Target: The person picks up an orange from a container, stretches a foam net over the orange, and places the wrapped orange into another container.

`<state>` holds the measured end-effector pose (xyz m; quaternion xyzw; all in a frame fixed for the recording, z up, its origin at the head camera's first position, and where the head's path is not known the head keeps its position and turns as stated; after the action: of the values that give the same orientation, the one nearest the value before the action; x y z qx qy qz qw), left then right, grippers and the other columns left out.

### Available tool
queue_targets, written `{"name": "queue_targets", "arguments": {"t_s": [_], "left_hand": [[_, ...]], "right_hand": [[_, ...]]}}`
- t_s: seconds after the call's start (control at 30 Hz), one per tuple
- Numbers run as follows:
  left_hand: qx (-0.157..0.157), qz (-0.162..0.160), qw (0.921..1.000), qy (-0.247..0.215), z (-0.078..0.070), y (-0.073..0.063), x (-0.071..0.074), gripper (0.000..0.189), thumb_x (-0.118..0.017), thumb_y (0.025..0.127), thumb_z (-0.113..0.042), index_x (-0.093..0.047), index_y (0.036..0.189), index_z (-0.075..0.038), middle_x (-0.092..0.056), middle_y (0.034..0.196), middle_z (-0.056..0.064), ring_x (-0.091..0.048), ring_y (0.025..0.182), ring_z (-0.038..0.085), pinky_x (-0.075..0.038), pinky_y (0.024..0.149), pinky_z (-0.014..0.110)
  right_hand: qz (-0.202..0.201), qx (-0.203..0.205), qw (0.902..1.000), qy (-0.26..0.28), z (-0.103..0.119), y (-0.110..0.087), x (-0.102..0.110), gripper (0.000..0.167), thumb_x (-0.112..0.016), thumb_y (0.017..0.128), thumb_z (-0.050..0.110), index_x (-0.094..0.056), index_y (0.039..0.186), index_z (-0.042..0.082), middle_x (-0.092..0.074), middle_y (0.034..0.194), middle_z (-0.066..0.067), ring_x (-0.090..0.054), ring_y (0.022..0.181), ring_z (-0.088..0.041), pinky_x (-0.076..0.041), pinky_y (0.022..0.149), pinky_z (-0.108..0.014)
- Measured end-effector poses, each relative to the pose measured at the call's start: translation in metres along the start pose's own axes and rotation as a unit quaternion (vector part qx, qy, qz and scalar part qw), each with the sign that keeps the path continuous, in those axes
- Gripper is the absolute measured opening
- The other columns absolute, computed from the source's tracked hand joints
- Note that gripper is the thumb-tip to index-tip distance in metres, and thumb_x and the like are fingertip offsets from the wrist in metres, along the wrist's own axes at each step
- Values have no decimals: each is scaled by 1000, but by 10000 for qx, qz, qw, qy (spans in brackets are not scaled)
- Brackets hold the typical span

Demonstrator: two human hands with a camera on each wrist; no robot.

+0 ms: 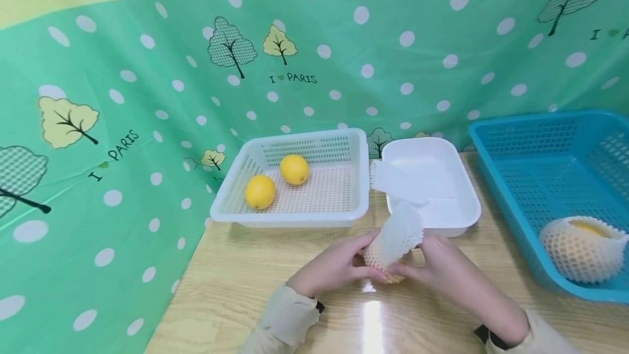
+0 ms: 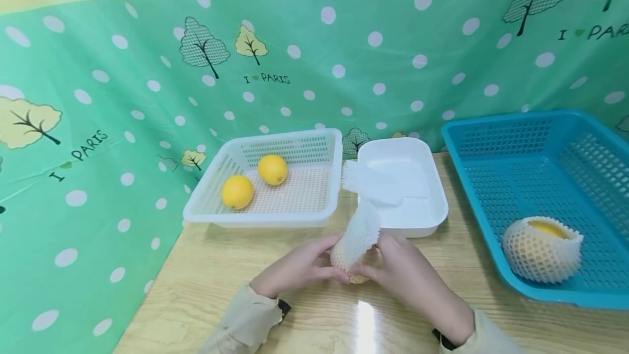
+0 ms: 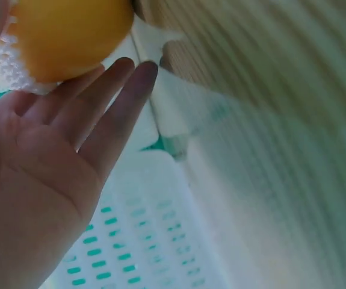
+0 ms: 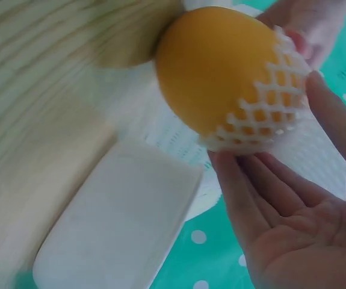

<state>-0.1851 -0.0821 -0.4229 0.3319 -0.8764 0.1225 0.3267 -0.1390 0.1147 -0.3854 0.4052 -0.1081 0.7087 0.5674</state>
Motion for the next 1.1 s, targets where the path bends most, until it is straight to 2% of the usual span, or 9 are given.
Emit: {"name": "queue_targets", "arguments": {"t_s": [0.1, 0.23, 0.37, 0.47, 0.77, 0.93, 1.03, 1.1], "left_hand": [[108, -52, 9982, 582, 0, 0, 1, 84, -69, 82, -58, -27, 153, -43, -52, 144, -14, -57, 119, 2, -50, 100, 27], [229, -113, 9954, 924, 3, -1, 1, 87, -70, 77, -61, -31, 153, -42, -50, 146, -15, -52, 128, 5, -45, 108, 33], [154, -125, 9946, 1014, 5, 1, 2, 89, -72, 76, -61, -32, 153, -39, -46, 149, -16, -48, 133, 6, -41, 112, 34], [38, -152, 9946, 1021, 6, 2, 3, 90, -74, 75, -59, -34, 152, -37, -43, 151, -16, -45, 136, 6, -38, 115, 34], [37, -308, 9939, 1061, 6, 2, 4, 91, -78, 71, -56, -39, 151, -36, -45, 149, -17, -49, 133, 9, -40, 113, 33], [207, -226, 9914, 1275, 2, 2, 4, 92, -78, 71, -58, -40, 151, -33, -45, 150, -17, -47, 135, 8, -39, 115, 34], [380, -223, 9885, 1444, -4, -1, 7, 95, -79, 71, -58, -40, 151, -26, -46, 150, -11, -46, 136, 9, -39, 114, 35], [539, -316, 9883, 1391, -10, -5, 12, 95, -80, 71, -56, -42, 151, -21, -48, 149, -8, -51, 132, 12, -44, 110, 34]], "right_hand": [[-151, -28, 9994, -296, 0, 0, -4, 42, -90, 69, 25, -67, 103, 15, -68, 94, 9, -64, 86, -9, -58, 73, -31], [2, -43, 9988, -482, 0, 0, -6, 43, -91, 66, 28, -69, 102, 18, -70, 95, 9, -67, 88, -12, -59, 76, -31], [128, -15, 9985, -529, 0, 1, -6, 46, -91, 64, 29, -70, 103, 19, -72, 99, 7, -70, 95, -17, -59, 81, -35], [136, 80, 9984, -551, -1, 2, -5, 49, -92, 63, 31, -70, 104, 17, -72, 100, 6, -70, 95, -18, -59, 80, -36], [215, 114, 9980, -579, -4, 4, -5, 52, -92, 63, 31, -69, 106, 15, -73, 101, 4, -69, 94, -17, -59, 79, -35], [250, 134, 9974, -663, -4, 4, -7, 53, -92, 63, 32, -68, 107, 13, -73, 101, 3, -69, 94, -17, -59, 78, -35], [270, 221, 9971, -681, -4, 3, -7, 52, -92, 65, 32, -67, 106, 13, -72, 99, 5, -68, 90, -12, -59, 75, -32], [308, 242, 9968, -700, -4, 2, -7, 50, -91, 66, 31, -67, 106, 15, -71, 98, 7, -66, 89, -9, -58, 74, -29]]}}
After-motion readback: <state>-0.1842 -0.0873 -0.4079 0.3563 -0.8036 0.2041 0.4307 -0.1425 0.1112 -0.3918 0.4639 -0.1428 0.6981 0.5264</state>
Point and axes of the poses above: each hand's wrist, its own y-axis towards the middle knuckle, its own x-axis out of the back of the hand, z = x × y, the point moved 3 cm from there along y, towards the middle knuckle
